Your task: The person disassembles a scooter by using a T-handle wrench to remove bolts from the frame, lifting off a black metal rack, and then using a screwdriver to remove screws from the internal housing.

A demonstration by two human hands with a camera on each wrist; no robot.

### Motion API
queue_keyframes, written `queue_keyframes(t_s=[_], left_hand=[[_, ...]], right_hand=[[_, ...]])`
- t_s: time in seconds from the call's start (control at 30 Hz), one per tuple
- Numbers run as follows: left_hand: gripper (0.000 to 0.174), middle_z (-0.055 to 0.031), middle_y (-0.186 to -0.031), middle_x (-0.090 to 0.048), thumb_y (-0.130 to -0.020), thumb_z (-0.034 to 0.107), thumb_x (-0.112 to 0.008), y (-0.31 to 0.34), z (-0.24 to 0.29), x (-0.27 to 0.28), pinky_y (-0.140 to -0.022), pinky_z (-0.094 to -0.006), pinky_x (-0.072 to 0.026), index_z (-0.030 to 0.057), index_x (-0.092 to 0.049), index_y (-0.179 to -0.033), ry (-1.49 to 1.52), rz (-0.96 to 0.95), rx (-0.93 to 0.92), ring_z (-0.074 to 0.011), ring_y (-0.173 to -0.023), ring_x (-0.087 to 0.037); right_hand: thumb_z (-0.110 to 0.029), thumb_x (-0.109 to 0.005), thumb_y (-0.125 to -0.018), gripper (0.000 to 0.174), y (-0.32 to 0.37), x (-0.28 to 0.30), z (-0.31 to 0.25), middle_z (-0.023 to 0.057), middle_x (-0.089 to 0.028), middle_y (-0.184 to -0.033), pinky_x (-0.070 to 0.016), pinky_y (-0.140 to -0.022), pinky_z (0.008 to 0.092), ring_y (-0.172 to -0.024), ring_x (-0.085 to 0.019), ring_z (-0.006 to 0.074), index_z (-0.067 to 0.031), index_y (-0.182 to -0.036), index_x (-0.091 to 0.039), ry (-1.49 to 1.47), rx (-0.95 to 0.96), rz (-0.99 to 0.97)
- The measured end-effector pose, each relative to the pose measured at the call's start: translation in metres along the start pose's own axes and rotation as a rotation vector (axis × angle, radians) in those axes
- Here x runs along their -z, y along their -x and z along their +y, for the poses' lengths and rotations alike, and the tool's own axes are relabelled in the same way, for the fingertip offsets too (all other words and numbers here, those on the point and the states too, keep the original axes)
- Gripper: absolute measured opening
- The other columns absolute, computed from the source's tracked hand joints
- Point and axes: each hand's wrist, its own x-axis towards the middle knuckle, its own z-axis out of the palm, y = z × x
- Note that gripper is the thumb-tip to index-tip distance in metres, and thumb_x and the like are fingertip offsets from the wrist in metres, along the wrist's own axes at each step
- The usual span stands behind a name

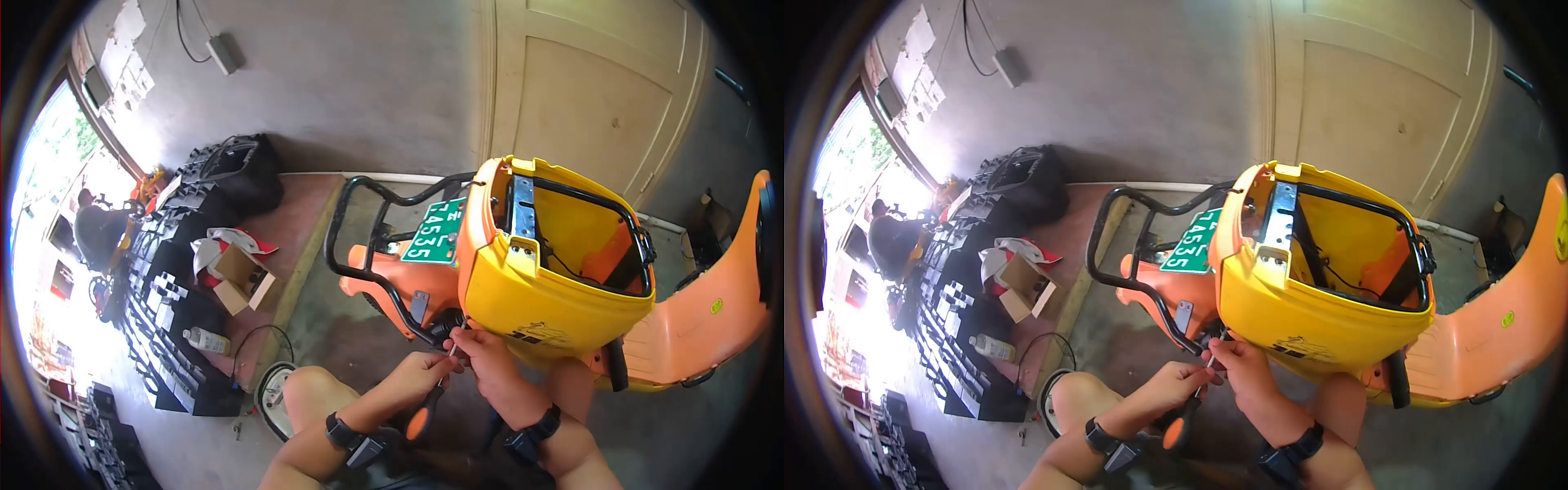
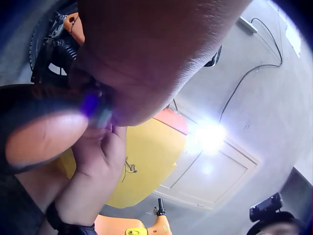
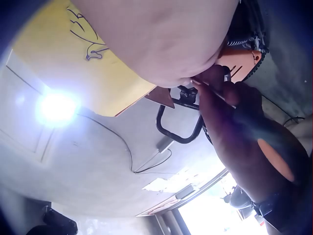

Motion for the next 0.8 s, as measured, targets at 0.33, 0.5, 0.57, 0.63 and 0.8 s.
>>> queue_keyframes(t_s=[0.33,0.5,0.57,0.63,0.8], left_hand=[[0.034,0.0019,-0.064,-0.055,-0.096,0.031,-0.05,0.001,0.006,0.003,-0.057,-0.0212,-0.0352,0.0031,-0.069,-0.096,-0.025,0.038,0.016,-0.0051,-0.06,-0.047],[0.034,0.0015,-0.061,-0.051,-0.098,0.028,-0.048,-0.001,0.01,0.006,-0.059,-0.0211,-0.0354,0.0001,-0.069,-0.098,0.188,-0.014,0.078,-0.0069,-0.06,-0.045],[0.035,0.0017,-0.063,-0.052,-0.097,0.027,-0.046,-0.002,0.005,0.007,-0.055,-0.0219,-0.036,0.0006,-0.068,-0.101,0.373,-0.067,0.114,-0.0073,-0.057,-0.045],[0.036,0.0017,-0.068,-0.055,-0.097,0.029,-0.046,-0.003,0.003,0.007,-0.056,-0.0218,-0.036,0.0013,-0.067,-0.106,0.264,-0.06,0.07,-0.0074,-0.059,-0.046],[0.035,0.0015,-0.07,-0.056,-0.097,0.032,-0.05,-0.005,0.0,0.0,-0.059,-0.0213,-0.0366,0.0015,-0.067,-0.104,0.071,-0.008,0.046,-0.0065,-0.062,-0.048]], right_hand=[[-0.03,-0.065,-0.091,0.025,-0.005,-0.002,0.006,0.0018,-0.061,-0.081,-0.0415,-0.057,0.0255,-0.068,-0.054,0.01,-0.0054,-0.084,-0.064,0.012,-0.036,0.042],[-0.026,-0.05,-0.099,0.023,0.007,-0.014,-0.008,0.0047,-0.063,-0.093,-0.0502,-0.066,0.0292,-0.078,-0.061,0.0142,-0.0056,-0.099,-0.061,-0.183,-0.055,0.047],[-0.026,-0.05,-0.099,0.023,0.002,-0.009,-0.002,0.0045,-0.063,-0.093,-0.0515,-0.069,0.03,-0.079,-0.062,0.0143,-0.0059,-0.098,-0.06,-0.185,-0.039,0.027],[-0.025,-0.05,-0.099,0.022,0.001,-0.006,-0.001,0.0043,-0.063,-0.092,-0.0527,-0.071,0.0309,-0.08,-0.062,0.0144,-0.0063,-0.098,-0.06,-0.187,-0.022,0.008],[-0.031,-0.06,-0.094,0.02,-0.002,-0.007,0.002,0.0001,-0.063,-0.083,-0.0494,-0.066,0.027,-0.073,-0.059,0.0096,-0.0117,-0.088,-0.06,-0.066,-0.008,0.098]])
